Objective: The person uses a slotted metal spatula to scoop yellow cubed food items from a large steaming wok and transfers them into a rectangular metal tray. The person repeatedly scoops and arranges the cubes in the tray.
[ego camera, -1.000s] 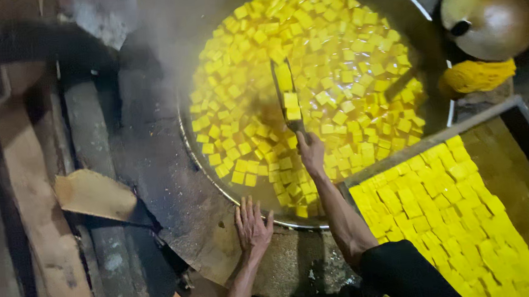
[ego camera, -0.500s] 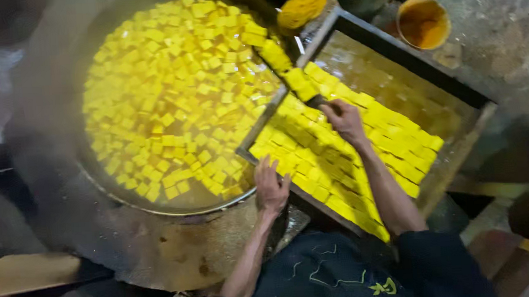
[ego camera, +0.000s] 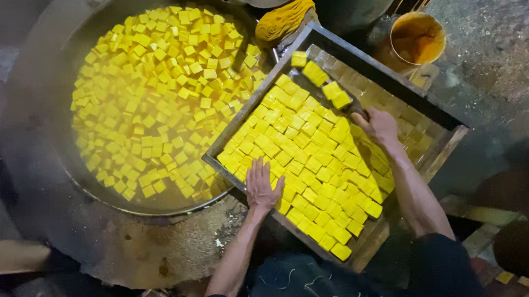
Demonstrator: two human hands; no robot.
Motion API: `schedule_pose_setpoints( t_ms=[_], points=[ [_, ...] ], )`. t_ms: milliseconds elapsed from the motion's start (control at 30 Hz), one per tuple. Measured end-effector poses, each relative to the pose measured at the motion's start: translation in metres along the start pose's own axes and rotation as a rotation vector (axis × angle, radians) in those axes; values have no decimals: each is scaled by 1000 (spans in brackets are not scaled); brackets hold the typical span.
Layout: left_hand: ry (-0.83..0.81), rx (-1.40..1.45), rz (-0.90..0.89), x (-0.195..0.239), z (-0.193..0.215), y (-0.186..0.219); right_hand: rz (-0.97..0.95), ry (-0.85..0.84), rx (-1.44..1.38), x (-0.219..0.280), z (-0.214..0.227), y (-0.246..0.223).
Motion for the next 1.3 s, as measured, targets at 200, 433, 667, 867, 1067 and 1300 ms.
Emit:
schedule_pose_setpoints(
  t_ms=[200, 433, 667, 867, 1067, 1300],
  points=[
    [34, 2, 18, 1, 10, 5, 91, 109, 42, 19, -8, -27],
    [39, -10, 18, 1, 3, 4, 232, 169, 29, 49, 11, -44],
    [115, 32, 13, 7, 0, 0, 250, 271, 72, 69, 23, -46],
    [295, 286, 50, 33, 31, -52, 84, 296, -642, 99, 8, -130],
    [331, -62, 507, 113, 94, -243, 20, -401, -944, 183, -164, -326],
    [50, -165, 543, 153, 101, -308, 82, -491, -515, 199, -308, -408]
  ],
)
Point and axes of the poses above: each hand's wrist, its own x-axis away from the middle knuckle, its own z-axis out of the back of the hand, y = z × x, the point moved 8 cm from there along -x, towards the middle knuckle, and after that the axes turned 2 degrees about -z, right-handed, at the moved point
